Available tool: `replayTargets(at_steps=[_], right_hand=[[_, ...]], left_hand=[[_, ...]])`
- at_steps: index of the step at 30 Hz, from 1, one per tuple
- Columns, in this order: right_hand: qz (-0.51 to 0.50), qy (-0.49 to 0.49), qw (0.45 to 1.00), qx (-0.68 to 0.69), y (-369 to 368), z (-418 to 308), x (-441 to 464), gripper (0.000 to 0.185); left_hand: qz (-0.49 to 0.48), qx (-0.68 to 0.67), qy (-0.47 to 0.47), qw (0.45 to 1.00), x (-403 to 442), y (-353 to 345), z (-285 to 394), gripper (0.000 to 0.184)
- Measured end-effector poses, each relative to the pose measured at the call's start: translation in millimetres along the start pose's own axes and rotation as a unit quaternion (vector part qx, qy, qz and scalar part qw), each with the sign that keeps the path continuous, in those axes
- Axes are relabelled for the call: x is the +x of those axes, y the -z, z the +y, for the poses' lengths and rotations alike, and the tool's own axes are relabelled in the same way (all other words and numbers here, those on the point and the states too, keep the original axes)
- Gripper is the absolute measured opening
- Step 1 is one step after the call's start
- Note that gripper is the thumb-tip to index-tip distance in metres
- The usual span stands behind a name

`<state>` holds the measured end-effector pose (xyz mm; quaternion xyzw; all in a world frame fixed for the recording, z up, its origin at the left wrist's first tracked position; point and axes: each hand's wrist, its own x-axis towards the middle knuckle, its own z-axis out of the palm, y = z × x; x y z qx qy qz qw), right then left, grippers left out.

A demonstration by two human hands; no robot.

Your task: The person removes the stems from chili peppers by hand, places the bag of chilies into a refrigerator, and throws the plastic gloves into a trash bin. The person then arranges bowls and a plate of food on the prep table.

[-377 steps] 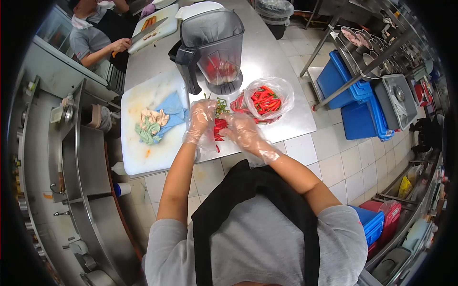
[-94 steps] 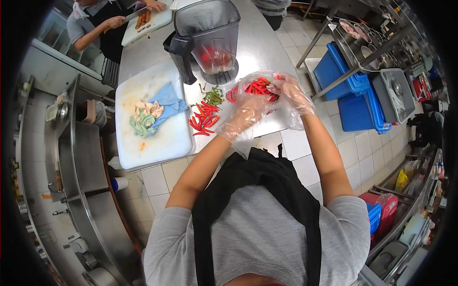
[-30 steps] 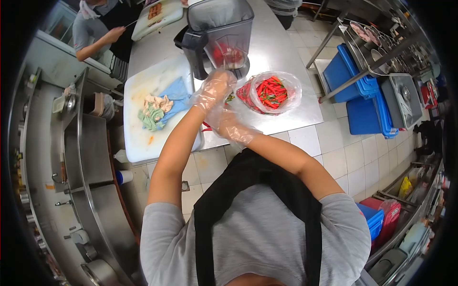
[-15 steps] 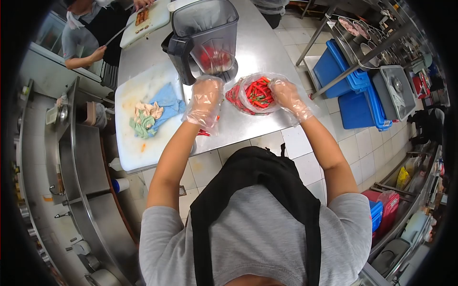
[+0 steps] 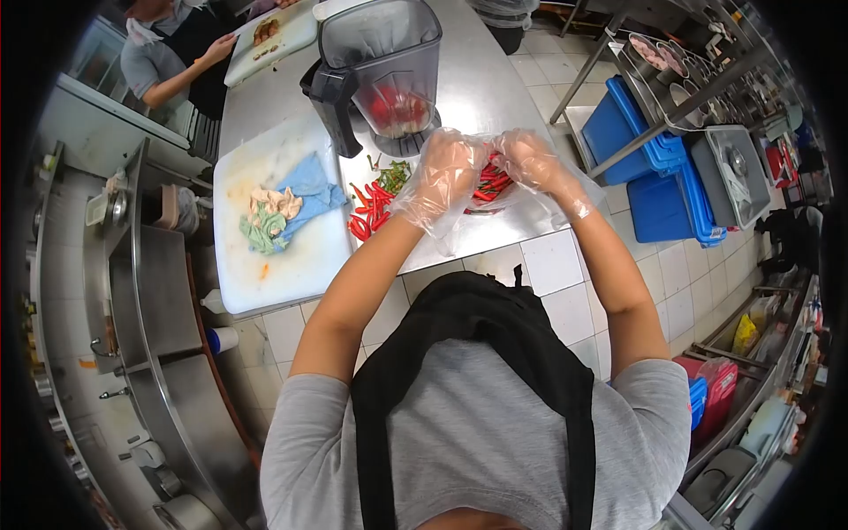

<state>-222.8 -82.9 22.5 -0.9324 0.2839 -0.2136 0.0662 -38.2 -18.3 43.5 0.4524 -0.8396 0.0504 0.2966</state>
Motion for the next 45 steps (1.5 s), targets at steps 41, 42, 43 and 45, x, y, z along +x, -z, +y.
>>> replayTargets(at_steps=[41,42,43,45], right_hand=[[0.009,-0.103,0.995,0.016,-10.9,18.9,-61.4,0.021],[-0.018,-0.079,0.996,0.044,-10.3,17.8,-57.9,0.018],[-0.016,-0.080,0.996,0.044,-16.5,23.8,-57.1,0.018],[-0.083,-0.048,0.994,-0.047,-28.4,32.6,-50.4,0.013]], left_hand=[[-0.186,0.097,0.124,0.970,-16.1,-66.5,16.1,0.009],[-0.135,0.098,0.112,0.980,-19.7,-67.9,13.6,0.008],[-0.136,0.099,0.111,0.980,-22.3,-69.7,11.1,0.008],[-0.110,0.051,0.127,0.985,-25.1,-71.8,5.4,0.006]])
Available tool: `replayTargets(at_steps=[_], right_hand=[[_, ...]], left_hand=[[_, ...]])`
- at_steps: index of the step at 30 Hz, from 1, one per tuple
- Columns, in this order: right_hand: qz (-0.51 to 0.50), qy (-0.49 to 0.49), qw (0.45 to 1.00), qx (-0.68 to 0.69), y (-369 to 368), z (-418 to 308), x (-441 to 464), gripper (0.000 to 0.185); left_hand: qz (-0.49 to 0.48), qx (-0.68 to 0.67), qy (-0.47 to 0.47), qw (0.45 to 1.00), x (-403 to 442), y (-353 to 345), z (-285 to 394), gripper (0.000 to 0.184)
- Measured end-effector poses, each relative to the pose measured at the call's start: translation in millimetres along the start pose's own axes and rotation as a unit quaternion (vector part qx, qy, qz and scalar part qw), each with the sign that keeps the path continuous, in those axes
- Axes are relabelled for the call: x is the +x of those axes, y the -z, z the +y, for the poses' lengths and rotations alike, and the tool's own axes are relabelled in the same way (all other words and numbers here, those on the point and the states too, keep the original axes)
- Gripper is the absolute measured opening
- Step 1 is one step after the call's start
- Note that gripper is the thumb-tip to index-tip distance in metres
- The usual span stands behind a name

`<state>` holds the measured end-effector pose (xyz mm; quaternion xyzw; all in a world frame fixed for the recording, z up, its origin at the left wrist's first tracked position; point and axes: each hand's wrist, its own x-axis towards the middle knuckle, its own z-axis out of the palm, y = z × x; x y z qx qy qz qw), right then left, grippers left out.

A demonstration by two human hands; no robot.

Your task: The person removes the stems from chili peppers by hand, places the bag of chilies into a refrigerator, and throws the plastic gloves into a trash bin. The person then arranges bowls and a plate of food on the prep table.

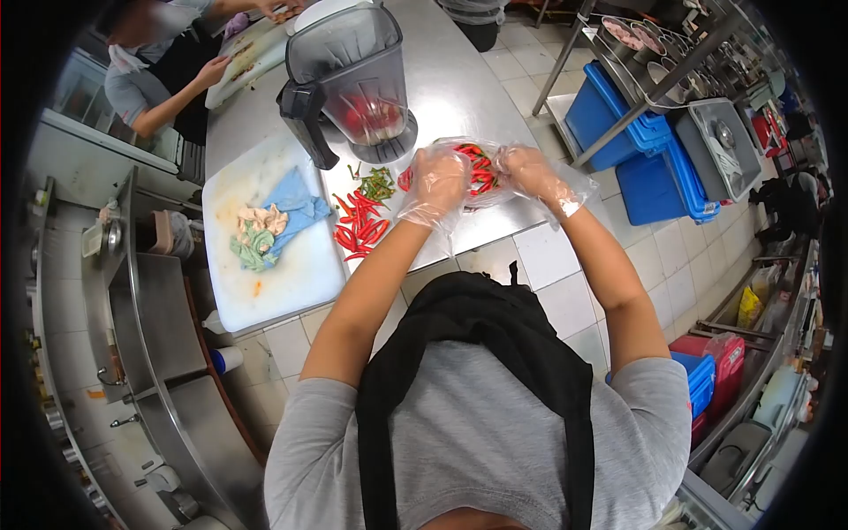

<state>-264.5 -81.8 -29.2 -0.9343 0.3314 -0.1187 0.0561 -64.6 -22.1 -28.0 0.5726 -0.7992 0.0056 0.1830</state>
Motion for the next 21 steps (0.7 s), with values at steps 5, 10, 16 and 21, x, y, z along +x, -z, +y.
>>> replayTargets(at_steps=[5,10,16,21], right_hand=[[-0.030,-0.088,0.992,0.088,17.5,-3.5,13.6,0.017],[0.033,-0.103,0.973,0.203,35.7,-22.0,27.8,0.017],[0.073,-0.045,0.981,0.172,43.3,-16.7,43.1,0.017],[0.084,-0.093,0.942,0.310,48.8,-24.6,43.3,0.021]], left_hand=[[0.034,-0.016,0.031,0.999,3.4,6.6,-7.7,0.008],[-0.049,-0.028,0.085,0.995,5.9,43.6,-8.8,0.020],[0.008,-0.221,-0.008,0.975,15.1,64.0,-4.0,0.033],[-0.026,-0.303,0.069,0.950,24.4,60.4,-4.2,0.031]])
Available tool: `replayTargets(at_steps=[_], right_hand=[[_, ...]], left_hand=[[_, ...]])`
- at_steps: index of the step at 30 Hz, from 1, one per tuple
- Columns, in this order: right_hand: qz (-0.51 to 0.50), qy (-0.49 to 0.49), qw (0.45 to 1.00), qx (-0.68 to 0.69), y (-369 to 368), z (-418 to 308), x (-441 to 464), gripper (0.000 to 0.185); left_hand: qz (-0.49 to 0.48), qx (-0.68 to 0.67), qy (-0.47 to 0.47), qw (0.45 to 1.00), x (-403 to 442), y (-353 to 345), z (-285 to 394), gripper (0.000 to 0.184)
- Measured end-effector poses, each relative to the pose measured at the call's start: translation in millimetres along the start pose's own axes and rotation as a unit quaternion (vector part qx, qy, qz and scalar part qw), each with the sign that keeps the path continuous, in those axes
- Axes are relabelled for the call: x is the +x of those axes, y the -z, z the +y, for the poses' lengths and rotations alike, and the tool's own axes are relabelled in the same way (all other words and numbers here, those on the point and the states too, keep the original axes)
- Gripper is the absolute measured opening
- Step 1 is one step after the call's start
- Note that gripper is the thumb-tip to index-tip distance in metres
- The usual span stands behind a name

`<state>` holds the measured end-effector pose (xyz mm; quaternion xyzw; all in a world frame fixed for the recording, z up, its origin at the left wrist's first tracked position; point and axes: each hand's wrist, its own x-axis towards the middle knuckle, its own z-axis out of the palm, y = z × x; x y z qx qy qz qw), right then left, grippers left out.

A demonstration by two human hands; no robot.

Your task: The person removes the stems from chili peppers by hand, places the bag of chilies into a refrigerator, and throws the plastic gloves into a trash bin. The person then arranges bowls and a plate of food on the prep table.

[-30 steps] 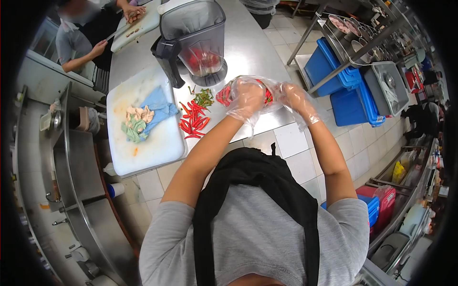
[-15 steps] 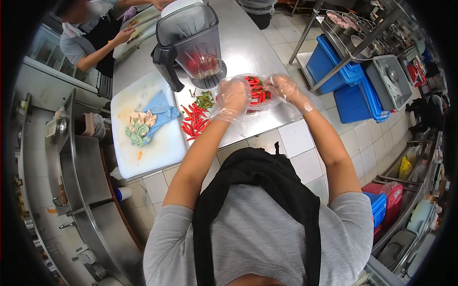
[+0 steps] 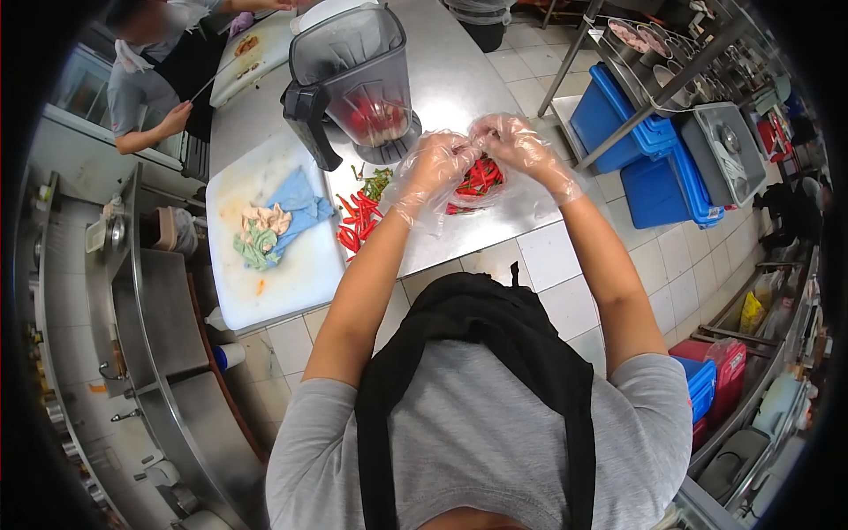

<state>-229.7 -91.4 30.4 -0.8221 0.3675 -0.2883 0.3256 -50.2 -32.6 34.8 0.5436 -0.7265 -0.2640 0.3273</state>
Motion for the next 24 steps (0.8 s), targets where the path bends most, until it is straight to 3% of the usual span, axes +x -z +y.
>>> replayTargets(at_steps=[1,3,4,6,7,10,13,15,16,17,19,21,22,24], right_hand=[[0.000,0.000,1.000,0.000,-3.4,-3.4,-5.9,0.021],[0.002,-0.150,0.964,0.219,-12.4,-7.4,-17.3,0.025],[0.001,-0.151,0.964,0.219,-15.4,-4.6,-19.9,0.025],[-0.061,-0.126,0.970,0.200,-19.7,0.7,-25.7,0.028],[-0.021,-0.128,0.974,0.184,-23.5,0.9,-25.2,0.026],[-0.035,-0.075,0.989,0.122,-12.2,9.9,-20.5,0.025],[-0.091,-0.156,0.981,0.073,-5.3,13.1,-16.6,0.024],[-0.095,-0.125,0.987,0.024,-4.4,13.9,-21.2,0.022],[-0.100,-0.094,0.990,-0.023,-4.0,15.4,-23.0,0.020],[-0.100,-0.094,0.990,-0.023,-7.9,24.2,-25.4,0.020],[-0.096,0.020,0.967,-0.235,-17.2,37.1,-28.2,0.016],[-0.108,0.033,0.964,-0.241,-17.7,44.4,-26.7,0.015],[-0.121,0.046,0.960,-0.247,-17.7,43.3,-24.6,0.014],[-0.090,0.068,0.971,-0.211,-11.7,49.1,-19.7,0.013]], left_hand=[[0.000,0.000,0.000,1.000,0.7,-4.0,-6.8,0.031],[0.051,-0.051,0.016,0.997,0.6,-10.7,-18.5,0.028],[0.051,-0.051,0.017,0.997,0.5,-13.4,-21.2,0.028],[0.092,-0.112,0.053,0.988,0.2,-19.6,-25.7,0.025],[0.091,-0.113,0.053,0.988,0.5,-20.7,-28.6,0.025],[0.062,-0.155,0.047,0.985,-0.4,-17.3,-32.8,0.022],[0.056,-0.135,0.097,0.984,-6.9,-17.7,-32.4,0.021],[0.043,-0.004,0.122,0.992,-11.5,-18.2,-37.4,0.020],[0.044,-0.004,0.123,0.991,-13.2,-19.1,-39.3,0.020],[0.083,0.022,0.106,0.991,-15.2,-20.4,-40.9,0.020],[0.121,0.049,0.089,0.987,-17.8,-15.8,-31.8,0.019],[0.161,0.171,-0.032,0.972,-17.5,-8.7,-23.1,0.016],[0.163,0.171,-0.032,0.971,-16.9,-8.6,-23.4,0.016],[0.170,0.119,-0.132,0.969,-13.3,-12.1,-22.8,0.012]])
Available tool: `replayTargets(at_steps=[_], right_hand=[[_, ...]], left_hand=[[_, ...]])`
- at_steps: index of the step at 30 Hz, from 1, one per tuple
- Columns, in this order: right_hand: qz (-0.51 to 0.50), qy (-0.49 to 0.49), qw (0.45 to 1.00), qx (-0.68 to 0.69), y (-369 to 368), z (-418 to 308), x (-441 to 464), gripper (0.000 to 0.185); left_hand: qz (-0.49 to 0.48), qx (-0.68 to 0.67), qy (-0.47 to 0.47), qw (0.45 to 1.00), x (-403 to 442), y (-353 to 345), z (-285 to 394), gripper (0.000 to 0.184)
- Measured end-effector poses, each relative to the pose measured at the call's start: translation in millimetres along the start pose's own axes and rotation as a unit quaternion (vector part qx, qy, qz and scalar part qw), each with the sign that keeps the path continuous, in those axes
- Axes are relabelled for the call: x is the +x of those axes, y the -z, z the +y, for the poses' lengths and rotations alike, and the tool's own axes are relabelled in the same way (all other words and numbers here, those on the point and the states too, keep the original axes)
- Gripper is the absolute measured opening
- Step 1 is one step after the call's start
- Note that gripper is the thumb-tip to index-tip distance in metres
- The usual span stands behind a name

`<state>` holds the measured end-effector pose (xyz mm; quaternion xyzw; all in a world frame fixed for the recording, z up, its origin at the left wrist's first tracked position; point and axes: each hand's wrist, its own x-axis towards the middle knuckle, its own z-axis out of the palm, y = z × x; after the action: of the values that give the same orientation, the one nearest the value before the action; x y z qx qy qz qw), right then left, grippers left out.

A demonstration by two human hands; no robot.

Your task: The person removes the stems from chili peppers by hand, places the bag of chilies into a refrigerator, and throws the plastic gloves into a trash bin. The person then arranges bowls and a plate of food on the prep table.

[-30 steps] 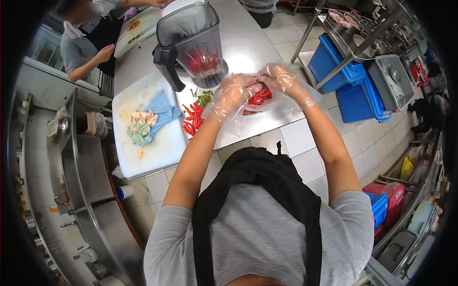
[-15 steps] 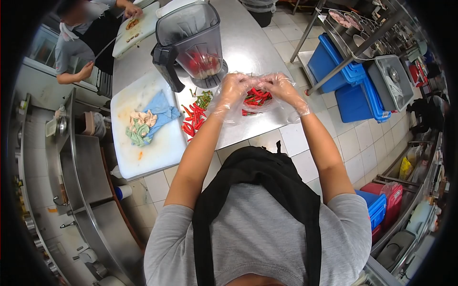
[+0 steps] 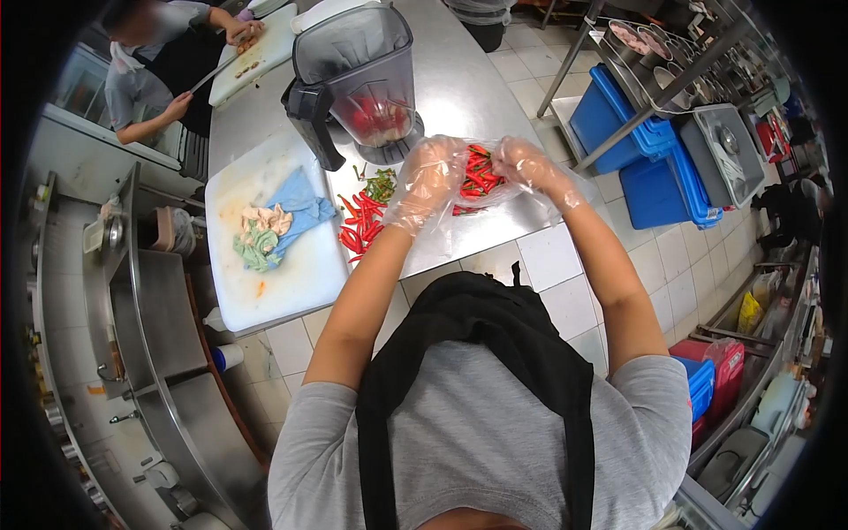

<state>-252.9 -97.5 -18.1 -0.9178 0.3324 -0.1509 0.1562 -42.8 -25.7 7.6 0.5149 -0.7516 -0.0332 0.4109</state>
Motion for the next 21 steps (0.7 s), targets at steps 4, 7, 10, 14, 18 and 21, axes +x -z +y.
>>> replayTargets(at_steps=[4,7,10,14,18,21], right_hand=[[0.038,0.029,0.999,-0.001,7.8,19.0,1.9,0.014],[0.025,0.058,0.997,-0.037,-5.7,10.8,0.9,0.013],[-0.021,-0.018,0.980,-0.195,-5.6,-6.8,4.9,0.010],[-0.072,0.005,0.971,-0.228,5.6,-6.3,12.0,0.011],[-0.086,0.052,0.982,-0.162,1.7,14.8,22.0,0.019],[-0.037,0.077,0.992,-0.090,7.7,12.5,25.2,0.023]], left_hand=[[-0.067,-0.036,-0.051,0.996,1.5,-9.4,5.5,0.012],[-0.159,0.098,0.035,0.982,3.8,-6.2,30.5,0.011],[-0.204,0.167,-0.052,0.963,-6.1,-15.7,16.1,0.014],[-0.228,0.128,-0.009,0.965,-6.3,-6.3,10.4,0.015],[-0.190,0.036,0.063,0.979,0.1,-1.2,7.2,0.020],[-0.141,-0.023,0.083,0.986,12.7,13.9,21.5,0.025]])
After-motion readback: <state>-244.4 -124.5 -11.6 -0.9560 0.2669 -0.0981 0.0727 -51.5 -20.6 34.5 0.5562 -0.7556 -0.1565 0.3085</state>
